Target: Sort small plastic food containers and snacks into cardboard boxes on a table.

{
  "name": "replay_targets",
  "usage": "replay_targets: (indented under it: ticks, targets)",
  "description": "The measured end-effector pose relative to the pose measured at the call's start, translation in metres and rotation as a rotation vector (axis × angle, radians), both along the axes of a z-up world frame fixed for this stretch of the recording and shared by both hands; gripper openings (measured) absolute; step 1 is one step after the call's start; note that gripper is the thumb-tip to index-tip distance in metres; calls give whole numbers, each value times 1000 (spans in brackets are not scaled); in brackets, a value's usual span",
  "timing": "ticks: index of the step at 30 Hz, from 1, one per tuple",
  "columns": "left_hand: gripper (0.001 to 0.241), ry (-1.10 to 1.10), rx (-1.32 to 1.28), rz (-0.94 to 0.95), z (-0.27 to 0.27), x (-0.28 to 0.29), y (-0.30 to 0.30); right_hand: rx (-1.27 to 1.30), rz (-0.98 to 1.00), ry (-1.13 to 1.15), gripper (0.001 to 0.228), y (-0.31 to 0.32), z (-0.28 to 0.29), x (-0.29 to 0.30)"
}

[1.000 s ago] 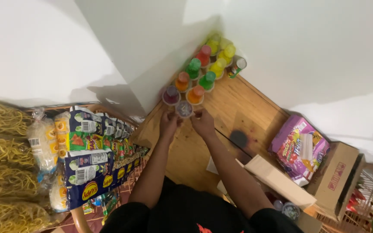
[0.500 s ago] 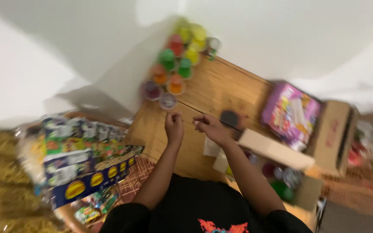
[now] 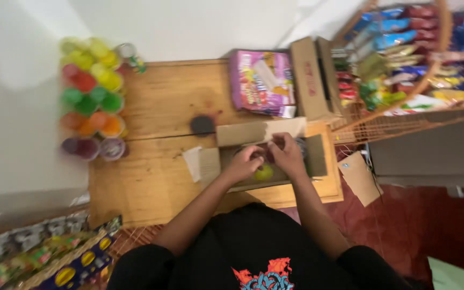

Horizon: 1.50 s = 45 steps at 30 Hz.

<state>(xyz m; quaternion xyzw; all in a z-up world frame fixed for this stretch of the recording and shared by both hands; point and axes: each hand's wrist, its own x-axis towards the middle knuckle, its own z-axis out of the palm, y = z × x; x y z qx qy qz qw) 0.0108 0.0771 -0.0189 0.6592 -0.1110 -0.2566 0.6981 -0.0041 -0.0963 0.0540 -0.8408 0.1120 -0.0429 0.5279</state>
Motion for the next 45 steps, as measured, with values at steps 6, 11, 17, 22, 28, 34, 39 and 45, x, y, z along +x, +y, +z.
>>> replay_targets:
  ticks: [6, 11, 17, 22, 28, 34, 39, 45]
  targets:
    - [34, -36, 69, -143, -28, 18, -80, 325, -215, 136, 38, -82, -43, -43]
    - [35, -459, 290, -70, -74, 40, -121, 400, -297, 279, 44, -103, -51, -55]
    - [40, -231, 374, -101, -71, 43, -135, 740, -256, 404, 47, -108, -48, -55]
    - [34, 102, 402, -175, -59, 37, -136, 819, -198, 444, 42, -112, -53, -64]
    - [17, -308, 226, -39, -36, 29, -120, 746, -77, 306, 35, -119, -9, -75]
    - [40, -49, -136, 234, 56, 19, -94, 521, 145, -29, 42, -101, 98, -62]
    - [27, 419, -448, -25, 118, 11, -55, 315, 265, -353, 66, -83, 71, -37]
    - [28, 422, -524, 83, 112, 9, -11, 755, 518, 108, 48, -42, 26, -14]
